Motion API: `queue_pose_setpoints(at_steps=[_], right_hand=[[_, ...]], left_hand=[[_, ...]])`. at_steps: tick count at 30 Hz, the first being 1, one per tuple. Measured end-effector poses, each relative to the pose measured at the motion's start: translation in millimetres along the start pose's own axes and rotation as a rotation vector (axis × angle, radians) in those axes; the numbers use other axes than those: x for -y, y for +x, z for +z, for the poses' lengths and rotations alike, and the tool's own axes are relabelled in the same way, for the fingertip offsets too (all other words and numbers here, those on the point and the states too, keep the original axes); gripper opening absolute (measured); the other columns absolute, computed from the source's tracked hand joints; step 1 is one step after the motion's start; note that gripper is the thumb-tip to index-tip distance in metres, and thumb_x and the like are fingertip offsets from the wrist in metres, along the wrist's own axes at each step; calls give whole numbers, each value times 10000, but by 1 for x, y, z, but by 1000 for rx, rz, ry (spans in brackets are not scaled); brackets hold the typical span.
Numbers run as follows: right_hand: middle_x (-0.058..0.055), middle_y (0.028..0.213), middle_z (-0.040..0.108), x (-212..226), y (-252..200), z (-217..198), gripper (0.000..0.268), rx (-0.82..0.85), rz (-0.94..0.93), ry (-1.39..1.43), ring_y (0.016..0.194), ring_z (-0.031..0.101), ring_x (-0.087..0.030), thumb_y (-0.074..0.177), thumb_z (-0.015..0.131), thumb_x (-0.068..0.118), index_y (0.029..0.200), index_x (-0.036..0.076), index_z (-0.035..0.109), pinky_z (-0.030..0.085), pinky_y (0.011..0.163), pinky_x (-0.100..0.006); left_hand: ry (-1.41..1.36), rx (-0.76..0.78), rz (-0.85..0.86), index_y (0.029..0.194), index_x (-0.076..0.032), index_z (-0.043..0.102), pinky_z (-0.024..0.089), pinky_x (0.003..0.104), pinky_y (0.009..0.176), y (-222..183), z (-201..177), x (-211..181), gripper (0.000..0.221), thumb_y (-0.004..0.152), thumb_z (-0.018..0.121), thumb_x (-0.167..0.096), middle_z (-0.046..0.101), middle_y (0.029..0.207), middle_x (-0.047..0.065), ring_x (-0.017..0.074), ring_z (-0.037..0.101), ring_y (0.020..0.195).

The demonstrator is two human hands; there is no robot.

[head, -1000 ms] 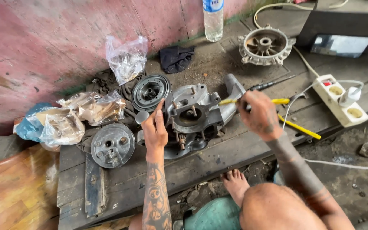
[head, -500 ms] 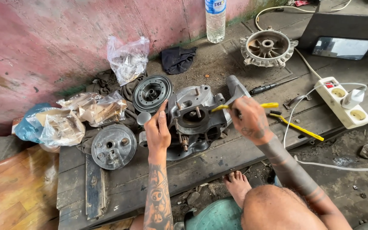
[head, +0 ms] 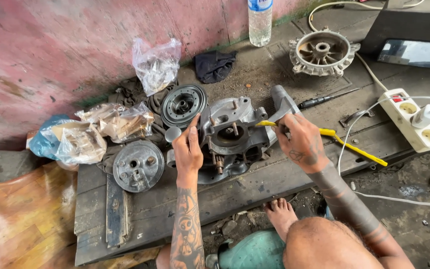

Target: Cleaning a motorcycle engine casing by scrubbing it with a small brush to remove dirt and grime.

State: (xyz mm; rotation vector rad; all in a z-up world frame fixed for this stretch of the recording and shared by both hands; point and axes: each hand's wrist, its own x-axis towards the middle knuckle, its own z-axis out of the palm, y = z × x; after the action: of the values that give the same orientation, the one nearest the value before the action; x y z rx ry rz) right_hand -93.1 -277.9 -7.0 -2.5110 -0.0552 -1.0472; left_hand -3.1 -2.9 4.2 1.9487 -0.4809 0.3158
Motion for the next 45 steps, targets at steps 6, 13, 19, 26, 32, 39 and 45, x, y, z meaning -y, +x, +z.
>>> queue_pose_setpoints(at_steps=[6, 13, 19, 26, 32, 39, 45], right_hand=[[-39, 736, 620, 25, -14, 11, 180, 123, 26, -52, 757, 682, -259, 824, 735, 94, 839, 147, 564, 557, 625, -347], [-104, 717, 578, 29, 17, -31, 167, 514, 123, -69, 795, 678, -343, 862, 610, 151, 933, 122, 462, 566, 612, -440], [-133, 853, 737, 31, 12, -30, 152, 722, 338, -84, 880, 742, -352, 949, 609, 242, 1010, 104, 610, 601, 747, -488], [-107, 753, 678, 25, -8, -23, 235, 608, 84, -4, 757, 712, -378, 823, 680, 206, 1028, 141, 585, 584, 664, -511], [-65, 714, 584, 25, -11, -18, 179, 505, 1, -58, 765, 667, -339, 819, 653, 164, 929, 162, 512, 566, 639, -434], [-103, 827, 660, 4, -5, -4, 252, 580, 41, 35, 888, 694, -381, 790, 682, 173, 1004, 165, 549, 579, 735, -529], [-126, 816, 649, 5, 2, -10, 191, 594, 70, -91, 867, 690, -396, 783, 667, 160, 930, 147, 545, 581, 735, -530]], left_hand=[[13, -32, 28, 1461, -156, 705, 379, 294, 504, -2, 3, 25, 472, 1138, 395, -306, 376, 450, 24, 81, 288, 482], [1, -26, 20, 1476, -141, 676, 345, 279, 453, 2, 2, 23, 487, 1161, 362, -338, 406, 458, 25, 65, 286, 433], [11, -21, -9, 1369, 4, 693, 526, 342, 1012, -6, -3, -4, 533, 1060, 403, -319, 754, 1346, 187, 302, 718, 1237], [-5, -24, -15, 1416, -86, 692, 461, 301, 702, -7, -3, 2, 484, 1108, 402, -321, 638, 885, 123, 174, 551, 779], [-38, -27, 10, 1463, -164, 700, 392, 363, 464, -4, -2, 12, 476, 1154, 385, -343, 585, 534, 132, 114, 373, 438], [-33, -19, 17, 1477, -121, 673, 362, 315, 430, -4, -5, 11, 494, 1170, 362, -353, 522, 509, 95, 94, 351, 413], [-24, -37, 30, 1420, -133, 721, 612, 484, 764, -2, -6, 8, 463, 1112, 447, -345, 802, 977, 222, 362, 781, 845]])
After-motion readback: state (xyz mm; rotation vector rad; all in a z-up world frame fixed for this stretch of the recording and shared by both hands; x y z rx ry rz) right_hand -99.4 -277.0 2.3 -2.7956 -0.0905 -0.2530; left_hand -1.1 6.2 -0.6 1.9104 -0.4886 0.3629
